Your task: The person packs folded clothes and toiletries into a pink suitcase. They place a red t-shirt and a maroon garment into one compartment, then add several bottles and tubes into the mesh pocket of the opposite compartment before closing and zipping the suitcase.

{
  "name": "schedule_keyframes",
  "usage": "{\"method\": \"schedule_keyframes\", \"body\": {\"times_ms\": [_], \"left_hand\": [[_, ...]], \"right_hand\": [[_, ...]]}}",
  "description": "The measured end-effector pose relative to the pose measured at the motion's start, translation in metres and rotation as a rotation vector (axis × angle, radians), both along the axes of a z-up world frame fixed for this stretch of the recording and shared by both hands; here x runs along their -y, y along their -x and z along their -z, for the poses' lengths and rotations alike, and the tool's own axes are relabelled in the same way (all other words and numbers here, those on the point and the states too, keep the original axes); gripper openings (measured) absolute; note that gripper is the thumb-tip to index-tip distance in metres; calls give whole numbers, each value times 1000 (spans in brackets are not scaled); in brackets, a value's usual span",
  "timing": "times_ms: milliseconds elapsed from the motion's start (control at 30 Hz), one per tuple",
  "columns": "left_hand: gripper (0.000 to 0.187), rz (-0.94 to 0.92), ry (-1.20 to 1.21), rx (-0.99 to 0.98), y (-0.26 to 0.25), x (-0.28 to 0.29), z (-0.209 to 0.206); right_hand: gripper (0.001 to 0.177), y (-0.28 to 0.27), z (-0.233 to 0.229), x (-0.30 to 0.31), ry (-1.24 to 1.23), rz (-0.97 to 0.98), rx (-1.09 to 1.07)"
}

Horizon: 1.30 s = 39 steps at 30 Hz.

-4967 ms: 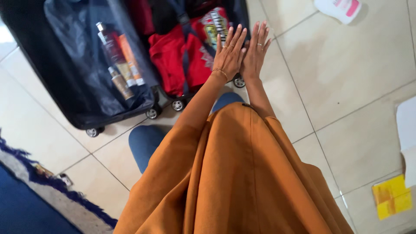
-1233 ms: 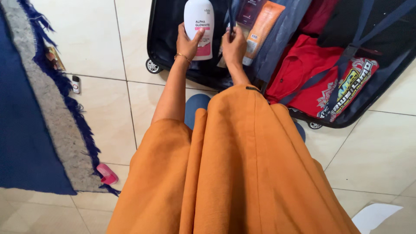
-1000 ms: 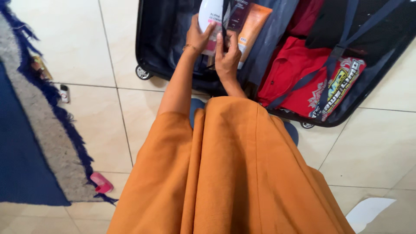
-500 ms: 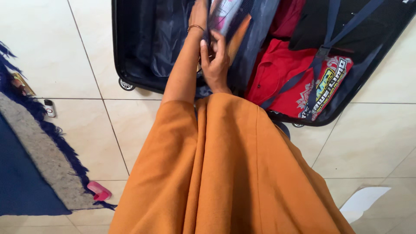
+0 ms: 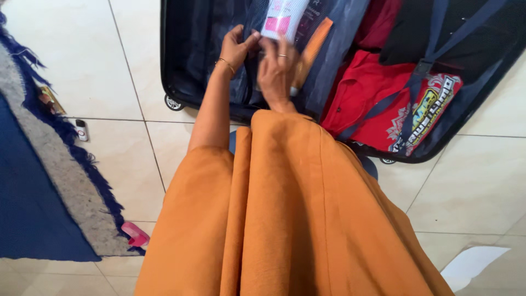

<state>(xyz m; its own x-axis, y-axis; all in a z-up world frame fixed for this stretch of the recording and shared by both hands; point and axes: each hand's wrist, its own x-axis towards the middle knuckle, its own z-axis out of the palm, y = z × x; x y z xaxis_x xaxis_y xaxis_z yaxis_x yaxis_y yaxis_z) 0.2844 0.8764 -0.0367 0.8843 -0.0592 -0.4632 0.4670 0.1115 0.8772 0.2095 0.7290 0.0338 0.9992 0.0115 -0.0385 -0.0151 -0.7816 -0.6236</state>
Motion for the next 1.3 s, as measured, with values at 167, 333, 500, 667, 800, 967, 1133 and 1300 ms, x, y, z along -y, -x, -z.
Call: {"method": "schedule_keyframes", "body": {"times_ms": [167,333,500,667,800,967,1133,1300], "left_hand": [[22,-189,-447,338,9,5,12],[38,-203,-340,269,17,14,3],[38,-40,-649,458,15,23,16],[43,-126,-633,350,29,18,35],[39,-180,-538,176,48,10,43],[53,28,-683,-70,78,-4,44],[57,408,-809,73,127,-28,28],[42,477,-921,-39,143,-26,30]], "right_hand": [[68,-12,15,16,71,-9,164],[72,-22,11,14,345,-49,10],[68,-16,13,12,293,-138,105],[70,-16,12,13,296,-189,135],[70,-21,11,10,310,-216,150],[66,-3,6,13,274,-270,161],[59,35,6,12,338,-424,97],[52,39,18,7,303,-377,56]]}}
